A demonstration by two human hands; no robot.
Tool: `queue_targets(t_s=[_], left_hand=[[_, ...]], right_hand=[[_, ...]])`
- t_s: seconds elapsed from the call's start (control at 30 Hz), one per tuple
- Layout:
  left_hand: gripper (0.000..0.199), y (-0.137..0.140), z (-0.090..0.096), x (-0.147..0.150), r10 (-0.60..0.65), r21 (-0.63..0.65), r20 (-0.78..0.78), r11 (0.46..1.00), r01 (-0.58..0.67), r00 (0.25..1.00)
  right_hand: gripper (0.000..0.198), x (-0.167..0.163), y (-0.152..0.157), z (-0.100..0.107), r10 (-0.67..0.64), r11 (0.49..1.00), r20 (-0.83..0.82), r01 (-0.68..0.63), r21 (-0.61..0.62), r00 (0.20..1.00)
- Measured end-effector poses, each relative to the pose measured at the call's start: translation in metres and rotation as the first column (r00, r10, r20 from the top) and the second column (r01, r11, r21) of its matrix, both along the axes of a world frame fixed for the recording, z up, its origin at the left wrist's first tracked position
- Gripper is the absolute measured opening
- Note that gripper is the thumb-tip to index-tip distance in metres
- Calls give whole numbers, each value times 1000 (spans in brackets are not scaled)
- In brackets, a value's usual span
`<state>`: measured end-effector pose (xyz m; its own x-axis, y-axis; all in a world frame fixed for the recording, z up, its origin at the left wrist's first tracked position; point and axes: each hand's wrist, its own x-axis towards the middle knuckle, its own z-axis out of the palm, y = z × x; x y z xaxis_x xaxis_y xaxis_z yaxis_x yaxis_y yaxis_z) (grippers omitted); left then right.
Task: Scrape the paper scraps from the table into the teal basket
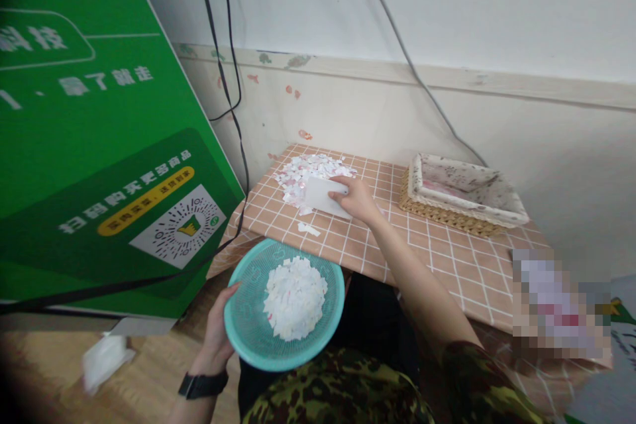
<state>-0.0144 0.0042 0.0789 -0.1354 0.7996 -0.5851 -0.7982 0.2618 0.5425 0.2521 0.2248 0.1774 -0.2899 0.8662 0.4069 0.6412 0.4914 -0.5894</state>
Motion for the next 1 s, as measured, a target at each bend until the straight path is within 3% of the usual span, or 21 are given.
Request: queue_targets(t_s=[0.17,0.47,0.77,1.0], left_hand=[[13,0,-2,2,-12,-19,1,1000,12,1000],[13,-1,-3,3,-29,-28,-1,999,29,1000],[14,0,-8,2,-43,3,-13,999,43,999],[16,0,-10,2,-48,1,-22,999,48,999]], right_hand=[[34,3,-3,2,14,1000,58,-12,-19,998],[32,5,-6,29,98,995,152,-94,-32,984],[34,6,-3,25,79,997,169,-76,-23,982],[33,8,5,17,57,998,84,-58,4,995]])
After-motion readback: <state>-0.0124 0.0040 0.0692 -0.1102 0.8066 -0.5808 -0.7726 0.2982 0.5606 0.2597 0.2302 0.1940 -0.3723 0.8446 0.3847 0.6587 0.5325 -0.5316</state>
